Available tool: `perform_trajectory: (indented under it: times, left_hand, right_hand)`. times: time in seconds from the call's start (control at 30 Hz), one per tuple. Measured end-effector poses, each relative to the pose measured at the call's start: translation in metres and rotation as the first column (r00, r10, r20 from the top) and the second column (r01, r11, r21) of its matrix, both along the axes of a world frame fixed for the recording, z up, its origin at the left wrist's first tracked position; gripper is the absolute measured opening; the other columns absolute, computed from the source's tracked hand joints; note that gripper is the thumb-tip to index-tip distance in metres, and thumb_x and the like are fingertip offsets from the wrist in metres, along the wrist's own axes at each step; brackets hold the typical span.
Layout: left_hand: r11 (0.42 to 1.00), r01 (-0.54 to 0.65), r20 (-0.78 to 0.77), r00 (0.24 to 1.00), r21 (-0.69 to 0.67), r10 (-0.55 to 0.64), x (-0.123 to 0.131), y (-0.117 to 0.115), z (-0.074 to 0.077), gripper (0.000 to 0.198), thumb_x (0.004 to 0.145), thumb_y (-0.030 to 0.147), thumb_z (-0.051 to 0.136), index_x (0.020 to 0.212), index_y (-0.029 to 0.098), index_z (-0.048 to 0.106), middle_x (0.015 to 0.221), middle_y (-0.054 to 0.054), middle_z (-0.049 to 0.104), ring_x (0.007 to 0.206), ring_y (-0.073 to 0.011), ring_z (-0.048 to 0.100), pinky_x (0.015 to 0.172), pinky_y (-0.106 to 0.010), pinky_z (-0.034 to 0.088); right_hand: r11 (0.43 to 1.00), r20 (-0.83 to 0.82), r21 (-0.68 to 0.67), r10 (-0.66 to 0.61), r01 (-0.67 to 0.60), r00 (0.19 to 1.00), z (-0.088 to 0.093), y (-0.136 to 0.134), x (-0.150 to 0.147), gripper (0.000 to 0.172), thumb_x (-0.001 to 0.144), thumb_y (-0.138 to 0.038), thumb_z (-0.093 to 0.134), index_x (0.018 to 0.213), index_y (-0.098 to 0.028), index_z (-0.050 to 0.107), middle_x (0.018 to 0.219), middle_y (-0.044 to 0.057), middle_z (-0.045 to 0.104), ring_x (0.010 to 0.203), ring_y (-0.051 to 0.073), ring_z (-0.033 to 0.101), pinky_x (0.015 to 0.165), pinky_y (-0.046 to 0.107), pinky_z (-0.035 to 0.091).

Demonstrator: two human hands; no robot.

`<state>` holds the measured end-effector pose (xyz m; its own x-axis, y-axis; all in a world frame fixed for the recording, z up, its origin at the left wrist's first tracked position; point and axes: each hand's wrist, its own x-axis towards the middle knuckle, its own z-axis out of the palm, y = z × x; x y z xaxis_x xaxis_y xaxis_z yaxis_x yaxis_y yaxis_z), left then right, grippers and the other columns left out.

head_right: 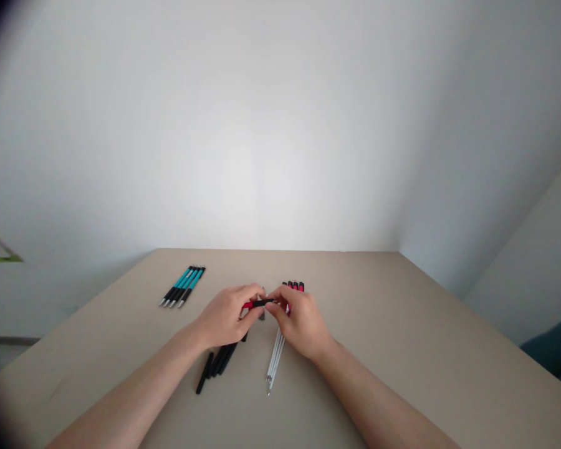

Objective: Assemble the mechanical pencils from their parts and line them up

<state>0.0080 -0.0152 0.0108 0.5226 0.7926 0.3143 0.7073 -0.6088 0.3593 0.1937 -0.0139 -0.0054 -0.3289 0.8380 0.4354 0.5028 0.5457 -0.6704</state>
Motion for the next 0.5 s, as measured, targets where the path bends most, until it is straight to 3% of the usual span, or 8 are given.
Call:
perform_trajectory:
  times: [0.13, 0.5]
  left_hand:
    - [0.999, -0.041, -0.017, 0.999, 0.013, 0.041, 0.0012, -0.0017, -0.0014, 0.022, 0.083, 0.023, 0.048, 0.104, 0.023, 0.045, 0.08, 0.0, 0.063, 0.071, -0.0179, 0.06, 0.065, -0.027, 0.041]
    - [0.999, -0.05, -0.062, 0.997, 0.0, 0.05, 0.0052, -0.0016, -0.0017, 0.024, 0.08, 0.024, 0.05, 0.103, 0.024, 0.043, 0.086, -0.002, 0.065, 0.077, -0.0206, 0.063, 0.066, -0.029, 0.043]
  right_hand:
    - [1.0, 0.018, -0.004, -0.012, 0.012, 1.0, -0.0001, -0.0016, 0.0, 0.013, 0.085, -0.024, 0.055, 0.076, -0.019, 0.063, 0.062, -0.001, 0.061, 0.056, 0.011, 0.051, 0.055, 0.022, 0.037]
    - [1.0, 0.08, -0.021, 0.011, -0.009, 0.997, -0.0006, 0.0006, -0.0001, 0.024, 0.088, -0.028, 0.049, 0.068, -0.017, 0.059, 0.057, -0.002, 0.056, 0.052, 0.01, 0.047, 0.052, 0.021, 0.033]
